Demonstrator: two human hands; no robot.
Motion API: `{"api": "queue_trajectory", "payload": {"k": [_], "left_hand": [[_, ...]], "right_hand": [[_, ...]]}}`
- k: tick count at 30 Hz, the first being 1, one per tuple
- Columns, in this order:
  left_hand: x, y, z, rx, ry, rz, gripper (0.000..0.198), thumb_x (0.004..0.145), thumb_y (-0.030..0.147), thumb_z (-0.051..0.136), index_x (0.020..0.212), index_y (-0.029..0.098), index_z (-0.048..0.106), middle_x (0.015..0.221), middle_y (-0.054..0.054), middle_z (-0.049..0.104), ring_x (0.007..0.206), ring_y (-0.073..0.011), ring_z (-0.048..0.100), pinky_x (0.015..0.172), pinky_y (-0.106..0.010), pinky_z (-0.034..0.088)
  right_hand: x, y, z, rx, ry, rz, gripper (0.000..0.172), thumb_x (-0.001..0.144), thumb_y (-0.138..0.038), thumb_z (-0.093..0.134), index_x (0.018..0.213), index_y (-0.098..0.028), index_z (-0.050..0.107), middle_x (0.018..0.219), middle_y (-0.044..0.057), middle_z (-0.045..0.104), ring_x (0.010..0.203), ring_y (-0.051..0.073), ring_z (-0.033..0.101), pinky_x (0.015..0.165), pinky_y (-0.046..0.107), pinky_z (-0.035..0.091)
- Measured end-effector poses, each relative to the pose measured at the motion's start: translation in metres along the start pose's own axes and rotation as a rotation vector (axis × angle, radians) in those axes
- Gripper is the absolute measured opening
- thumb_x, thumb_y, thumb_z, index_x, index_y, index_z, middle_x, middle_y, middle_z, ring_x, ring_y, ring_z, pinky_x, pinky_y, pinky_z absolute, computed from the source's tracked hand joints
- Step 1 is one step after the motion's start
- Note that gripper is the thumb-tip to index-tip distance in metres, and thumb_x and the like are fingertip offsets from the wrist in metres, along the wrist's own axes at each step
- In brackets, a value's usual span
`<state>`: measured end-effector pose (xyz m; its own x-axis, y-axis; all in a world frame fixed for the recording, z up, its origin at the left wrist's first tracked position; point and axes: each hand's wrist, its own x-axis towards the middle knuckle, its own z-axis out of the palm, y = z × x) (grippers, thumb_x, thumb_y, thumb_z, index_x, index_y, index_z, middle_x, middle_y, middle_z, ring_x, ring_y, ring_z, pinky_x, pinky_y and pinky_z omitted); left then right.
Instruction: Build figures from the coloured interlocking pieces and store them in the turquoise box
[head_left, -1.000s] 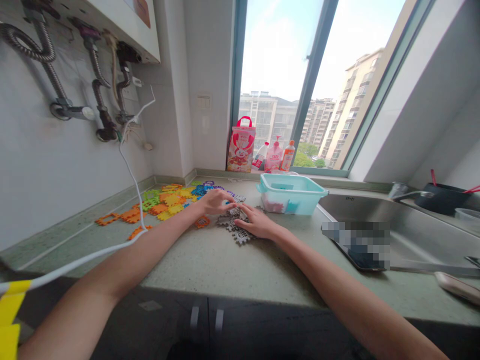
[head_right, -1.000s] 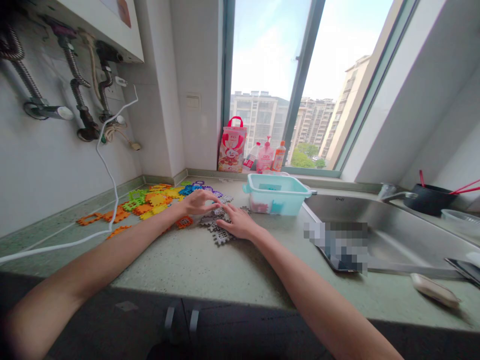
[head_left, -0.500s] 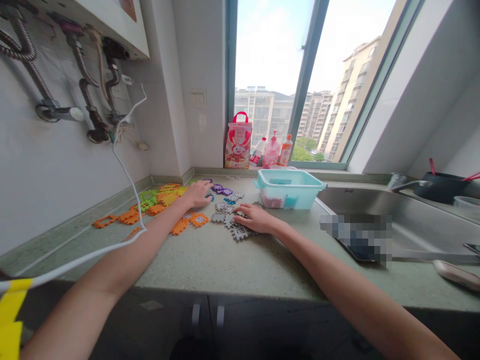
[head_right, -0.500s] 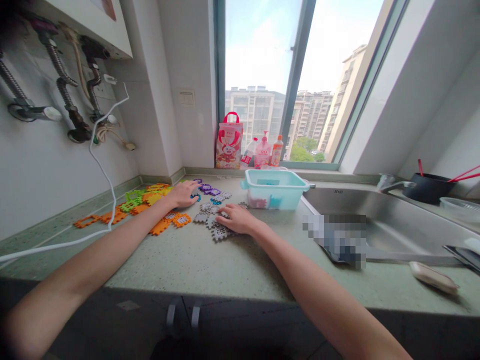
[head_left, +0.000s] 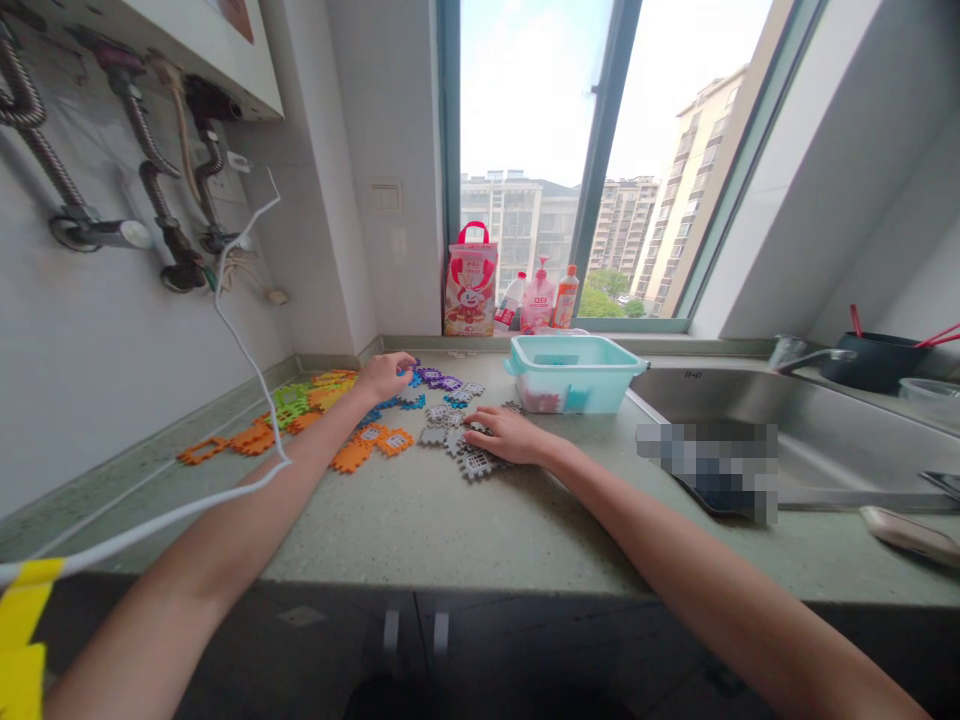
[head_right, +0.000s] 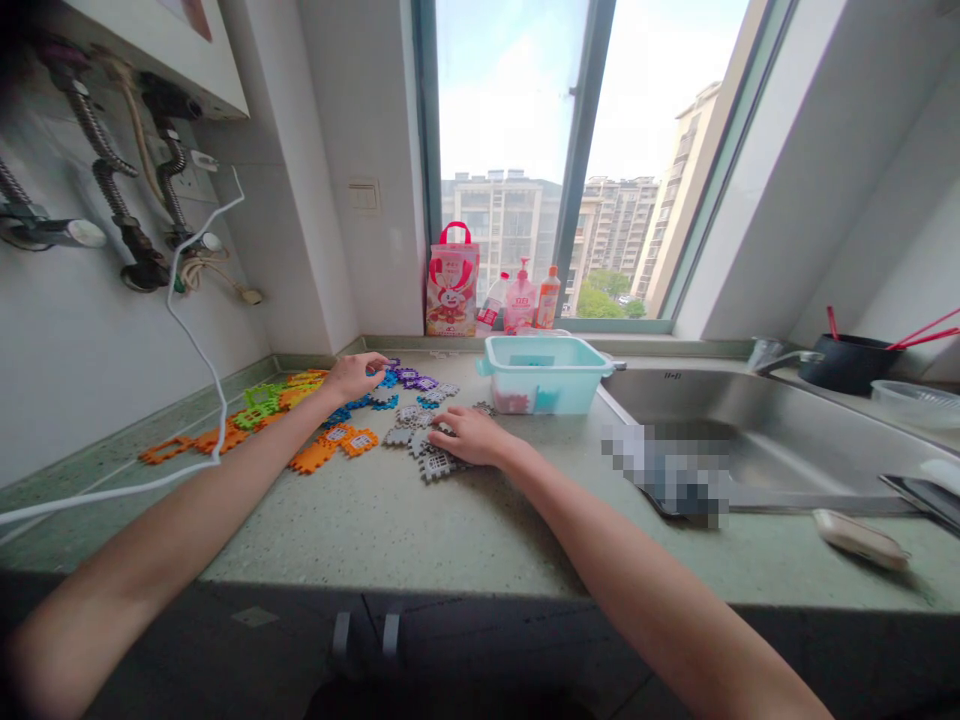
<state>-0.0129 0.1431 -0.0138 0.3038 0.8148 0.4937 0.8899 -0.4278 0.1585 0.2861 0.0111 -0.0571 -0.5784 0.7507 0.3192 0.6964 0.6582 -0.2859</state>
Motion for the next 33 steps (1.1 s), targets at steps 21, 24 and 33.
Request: {"api": "queue_trajectory", "payload": {"k": [21,24,33], "left_hand": [[0.007,0.042,0.027,-0.685,-0.183,0.038,0.052,0.093,0.059,0.054,0.111,0.015,0.078,0.100,-0.011,0.080,0.092,-0.0242,0.074,0.087,-0.034,0.056],[-0.001,0.054,0.032,-0.575,-0.245,0.203,0.040,0.094,0.047,0.054,0.107,0.017,0.078,0.102,-0.009,0.080,0.098,-0.0242,0.074,0.094,-0.034,0.055],[-0.012,0.043,0.034,-0.269,-0.197,0.375,0.028,0.086,0.041,0.070,0.099,0.017,0.071,0.092,-0.007,0.075,0.083,-0.0223,0.071,0.078,-0.031,0.054]], "right_hand": [[0.001,-0.007,-0.003,-0.025,0.077,0.121,0.072,0.096,-0.055,0.063,0.151,-0.010,0.049,0.152,0.024,0.053,0.139,0.036,0.054,0.117,0.047,0.043],[0.002,-0.006,-0.002,-0.040,0.110,0.133,0.081,0.094,-0.057,0.065,0.157,-0.012,0.041,0.160,0.023,0.044,0.147,0.036,0.046,0.121,0.049,0.038],[0.002,0.007,0.007,-0.014,0.050,0.116,0.063,0.101,-0.053,0.057,0.153,-0.019,0.051,0.156,0.019,0.051,0.142,0.034,0.052,0.120,0.049,0.039]]}}
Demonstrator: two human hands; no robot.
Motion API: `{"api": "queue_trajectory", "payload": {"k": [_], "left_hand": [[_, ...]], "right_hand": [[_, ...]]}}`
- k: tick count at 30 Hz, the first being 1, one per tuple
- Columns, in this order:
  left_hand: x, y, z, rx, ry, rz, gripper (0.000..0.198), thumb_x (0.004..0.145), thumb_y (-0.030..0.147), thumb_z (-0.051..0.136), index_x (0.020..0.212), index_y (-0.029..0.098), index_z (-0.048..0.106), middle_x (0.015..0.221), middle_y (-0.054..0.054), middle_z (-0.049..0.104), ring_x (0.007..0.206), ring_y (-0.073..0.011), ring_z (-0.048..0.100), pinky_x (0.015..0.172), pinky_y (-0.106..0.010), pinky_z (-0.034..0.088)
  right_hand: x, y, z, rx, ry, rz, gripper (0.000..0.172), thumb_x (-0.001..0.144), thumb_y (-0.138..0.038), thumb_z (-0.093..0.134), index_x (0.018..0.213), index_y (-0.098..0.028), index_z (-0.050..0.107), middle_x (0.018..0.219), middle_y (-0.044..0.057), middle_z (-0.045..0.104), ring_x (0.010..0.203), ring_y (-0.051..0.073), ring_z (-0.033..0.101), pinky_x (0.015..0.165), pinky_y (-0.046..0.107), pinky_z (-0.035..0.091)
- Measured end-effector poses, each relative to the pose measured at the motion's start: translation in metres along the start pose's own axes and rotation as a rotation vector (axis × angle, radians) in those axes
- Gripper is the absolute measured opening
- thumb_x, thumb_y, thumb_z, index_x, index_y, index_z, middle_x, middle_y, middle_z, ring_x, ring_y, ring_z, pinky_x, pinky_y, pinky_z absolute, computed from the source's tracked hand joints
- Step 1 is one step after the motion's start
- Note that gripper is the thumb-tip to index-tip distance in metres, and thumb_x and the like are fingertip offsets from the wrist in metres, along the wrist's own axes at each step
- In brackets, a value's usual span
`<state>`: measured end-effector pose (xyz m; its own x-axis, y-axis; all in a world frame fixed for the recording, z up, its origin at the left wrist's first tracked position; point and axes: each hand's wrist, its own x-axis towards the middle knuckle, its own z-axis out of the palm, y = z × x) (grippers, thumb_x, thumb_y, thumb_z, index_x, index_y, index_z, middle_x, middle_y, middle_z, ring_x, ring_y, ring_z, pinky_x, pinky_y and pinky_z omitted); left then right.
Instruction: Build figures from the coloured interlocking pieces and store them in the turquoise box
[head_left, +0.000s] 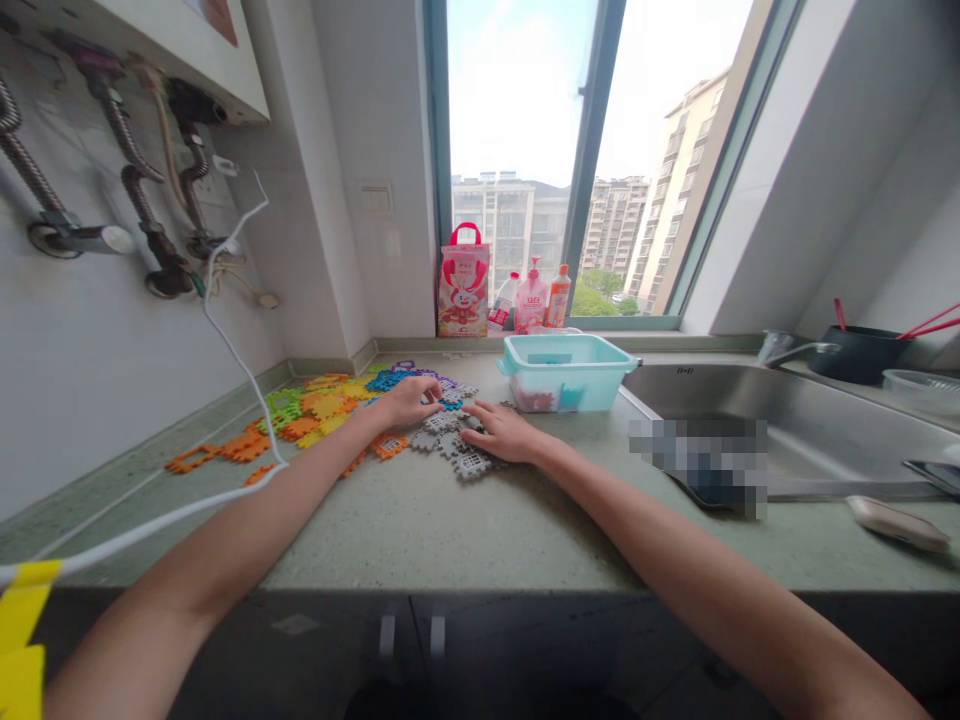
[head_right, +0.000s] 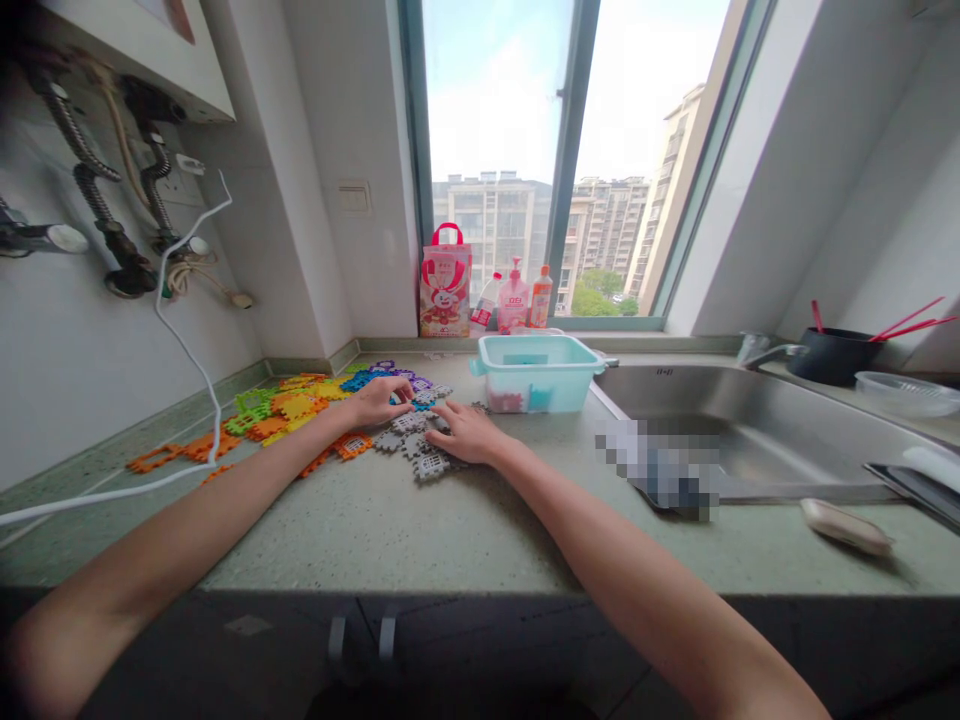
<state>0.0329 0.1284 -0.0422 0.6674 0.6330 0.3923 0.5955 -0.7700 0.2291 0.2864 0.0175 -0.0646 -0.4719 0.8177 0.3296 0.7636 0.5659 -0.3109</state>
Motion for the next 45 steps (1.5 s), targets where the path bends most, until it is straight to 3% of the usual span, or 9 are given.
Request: {"api": "queue_trajectory", "payload": {"k": [4,7,10,16,24,29,33,39,45], "left_hand": [[0.003,0.001,0.010,0.083,-0.005,-0.021,0.040,0.092,0.050,0.065,0.114,0.018,0.074,0.108,-0.010,0.075,0.095,-0.0251,0.070,0.090,-0.036,0.054],[0.005,0.007,0.016,0.058,-0.039,0.040,0.036,0.095,0.040,0.059,0.122,0.020,0.074,0.122,-0.009,0.075,0.115,-0.0258,0.068,0.106,-0.036,0.049],[0.006,0.013,0.015,-0.005,-0.057,0.025,0.041,0.093,0.034,0.058,0.131,0.019,0.070,0.127,-0.008,0.074,0.118,-0.0241,0.068,0.106,-0.033,0.049],[0.002,0.008,-0.013,0.186,-0.143,-0.175,0.060,0.080,0.029,0.067,0.139,0.021,0.062,0.117,-0.007,0.077,0.103,-0.0254,0.073,0.091,-0.031,0.055],[-0.010,-0.018,-0.045,0.521,-0.288,-0.335,0.049,0.073,0.016,0.064,0.121,0.023,0.074,0.122,-0.012,0.074,0.116,-0.0343,0.068,0.102,-0.044,0.051],[-0.003,0.003,-0.025,0.471,-0.156,-0.184,0.057,0.088,0.012,0.046,0.143,0.019,0.060,0.150,-0.012,0.059,0.138,-0.0265,0.055,0.117,-0.040,0.042],[0.002,0.030,0.004,0.307,-0.197,0.022,0.064,0.090,0.014,0.043,0.153,0.012,0.049,0.165,-0.015,0.041,0.153,-0.0244,0.038,0.127,-0.037,0.028],[0.003,0.055,0.017,0.177,-0.207,-0.103,0.064,0.099,0.030,0.040,0.160,0.012,0.039,0.168,-0.016,0.033,0.157,-0.0295,0.029,0.128,-0.046,0.024],[-0.032,0.067,0.014,-0.055,0.026,-0.220,0.065,0.109,0.047,0.016,0.163,0.017,0.034,0.167,-0.013,0.038,0.154,-0.0256,0.038,0.121,-0.039,0.039]], "right_hand": [[0.000,0.000,0.001,-0.008,-0.006,-0.013,0.059,0.102,-0.053,0.055,0.151,-0.020,0.054,0.152,0.018,0.056,0.137,0.035,0.056,0.117,0.049,0.041],[0.000,-0.001,0.000,-0.019,-0.015,-0.013,0.060,0.102,-0.053,0.054,0.152,-0.019,0.053,0.151,0.018,0.056,0.137,0.035,0.056,0.117,0.048,0.041],[0.000,-0.001,0.000,-0.016,-0.018,-0.009,0.061,0.102,-0.053,0.055,0.152,-0.018,0.053,0.152,0.019,0.055,0.140,0.035,0.054,0.118,0.048,0.040],[-0.001,0.003,0.001,0.006,-0.013,-0.038,0.063,0.102,-0.055,0.053,0.155,-0.019,0.050,0.153,0.017,0.055,0.140,0.033,0.054,0.120,0.047,0.040],[0.002,0.005,-0.001,0.080,0.057,-0.065,0.061,0.102,-0.053,0.055,0.151,-0.016,0.053,0.152,0.019,0.055,0.141,0.030,0.053,0.121,0.044,0.039],[0.005,0.014,-0.005,0.089,0.090,0.000,0.055,0.106,-0.051,0.047,0.149,-0.016,0.055,0.150,0.018,0.057,0.141,0.029,0.053,0.122,0.044,0.037],[0.005,0.021,-0.003,0.054,0.021,0.041,0.061,0.104,-0.053,0.051,0.150,-0.013,0.053,0.148,0.021,0.058,0.138,0.033,0.055,0.119,0.049,0.040],[0.008,0.023,-0.003,0.182,0.093,-0.022,0.055,0.104,-0.050,0.053,0.150,-0.020,0.055,0.151,0.014,0.059,0.140,0.027,0.054,0.121,0.045,0.038],[0.014,0.027,-0.002,0.139,0.005,0.063,0.069,0.104,-0.062,0.046,0.156,-0.017,0.048,0.162,0.017,0.046,0.152,0.030,0.041,0.126,0.047,0.030]]}}
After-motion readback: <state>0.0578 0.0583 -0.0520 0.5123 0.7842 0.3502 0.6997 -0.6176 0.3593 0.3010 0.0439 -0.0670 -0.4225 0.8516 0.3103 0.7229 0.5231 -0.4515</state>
